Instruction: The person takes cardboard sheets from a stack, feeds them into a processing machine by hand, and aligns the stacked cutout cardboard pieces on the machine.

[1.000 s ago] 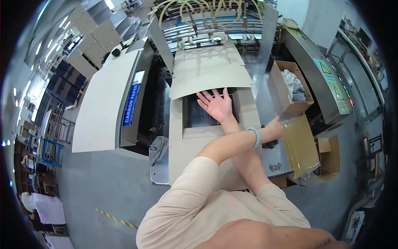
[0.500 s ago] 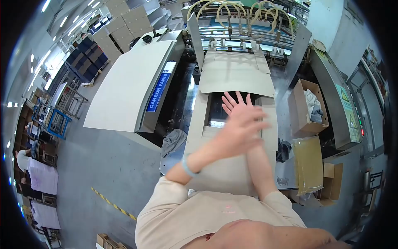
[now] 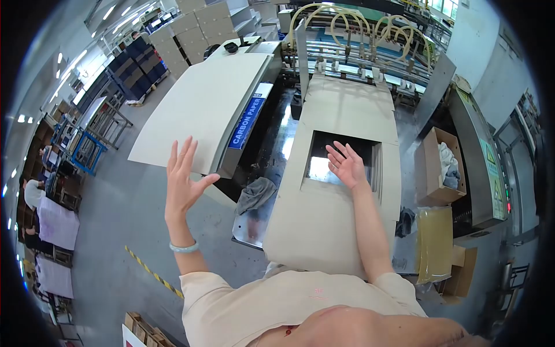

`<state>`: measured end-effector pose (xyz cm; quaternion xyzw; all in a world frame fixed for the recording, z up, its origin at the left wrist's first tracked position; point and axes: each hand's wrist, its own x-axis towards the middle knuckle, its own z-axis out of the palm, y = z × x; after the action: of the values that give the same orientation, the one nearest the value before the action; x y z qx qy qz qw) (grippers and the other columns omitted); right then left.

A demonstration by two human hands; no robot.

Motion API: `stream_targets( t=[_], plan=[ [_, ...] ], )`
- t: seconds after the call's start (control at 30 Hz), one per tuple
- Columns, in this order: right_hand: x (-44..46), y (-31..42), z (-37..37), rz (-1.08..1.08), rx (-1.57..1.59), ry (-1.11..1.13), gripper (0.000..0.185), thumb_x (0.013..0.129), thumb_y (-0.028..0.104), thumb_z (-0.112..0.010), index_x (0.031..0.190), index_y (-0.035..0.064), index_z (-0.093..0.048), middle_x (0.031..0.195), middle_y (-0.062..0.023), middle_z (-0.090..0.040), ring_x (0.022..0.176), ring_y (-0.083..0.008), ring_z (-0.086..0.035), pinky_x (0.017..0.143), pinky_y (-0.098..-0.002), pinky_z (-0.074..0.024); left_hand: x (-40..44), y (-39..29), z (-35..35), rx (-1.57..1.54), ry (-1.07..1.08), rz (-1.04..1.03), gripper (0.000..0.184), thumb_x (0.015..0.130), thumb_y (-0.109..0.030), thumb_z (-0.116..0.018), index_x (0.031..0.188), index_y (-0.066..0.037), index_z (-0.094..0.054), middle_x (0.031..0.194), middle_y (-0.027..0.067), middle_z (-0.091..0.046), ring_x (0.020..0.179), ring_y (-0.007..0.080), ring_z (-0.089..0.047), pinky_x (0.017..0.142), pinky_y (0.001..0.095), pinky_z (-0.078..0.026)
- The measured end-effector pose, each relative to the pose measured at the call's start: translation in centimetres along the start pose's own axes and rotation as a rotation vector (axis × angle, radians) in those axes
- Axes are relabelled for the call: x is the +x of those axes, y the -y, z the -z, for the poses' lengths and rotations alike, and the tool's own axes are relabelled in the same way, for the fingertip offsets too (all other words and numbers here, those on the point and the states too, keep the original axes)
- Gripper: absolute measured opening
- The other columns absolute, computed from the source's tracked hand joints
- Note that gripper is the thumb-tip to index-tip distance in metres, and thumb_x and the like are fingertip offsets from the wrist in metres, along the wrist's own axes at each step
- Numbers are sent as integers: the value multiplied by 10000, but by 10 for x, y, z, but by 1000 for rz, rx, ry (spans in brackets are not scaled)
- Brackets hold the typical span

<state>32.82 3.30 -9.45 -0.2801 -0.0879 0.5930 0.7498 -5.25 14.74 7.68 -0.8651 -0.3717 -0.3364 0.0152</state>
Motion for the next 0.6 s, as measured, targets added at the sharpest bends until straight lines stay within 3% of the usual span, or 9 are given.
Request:
stream_targets(
  t=[0.2,0.33,0.53,0.6],
  plan=[
    [-2,-1,5,13,15,-41,400,926,291,-542,1249,56,-525,1207,-157,-591,905,-192,-616,783,-331,-507,-1,25,12,27,323,60,791,642,-202,-810,1362,-135,-489,1415,26,-468,1351,287,-364,1115,455,-248],
    [-4,-1,6,24,5,-32,382,923,268,-545,1235,49,-537,1194,-152,-597,882,-182,-618,771,-323,-512,18,28,26,-153,453,96,621,685,-153,-776,1272,-101,-579,1302,72,-572,1353,264,-369,1106,394,-295],
    [-7,0,1,39,-17,-78,376,918,257,-550,1228,43,-546,1176,-144,-606,867,-175,-619,771,-320,-514,33,55,31,-380,482,91,421,725,-85,-738,1140,-60,-670,1127,82,-671,1169,223,-552,971,338,-426],
    [-7,0,1,51,-52,-98,380,918,262,-553,1230,45,-547,1173,-143,-608,868,-175,-619,769,-317,-512,36,60,35,-362,255,199,363,724,-52,-725,1086,-56,-692,1068,69,-687,1038,213,-594,889,310,-457]
  ],
)
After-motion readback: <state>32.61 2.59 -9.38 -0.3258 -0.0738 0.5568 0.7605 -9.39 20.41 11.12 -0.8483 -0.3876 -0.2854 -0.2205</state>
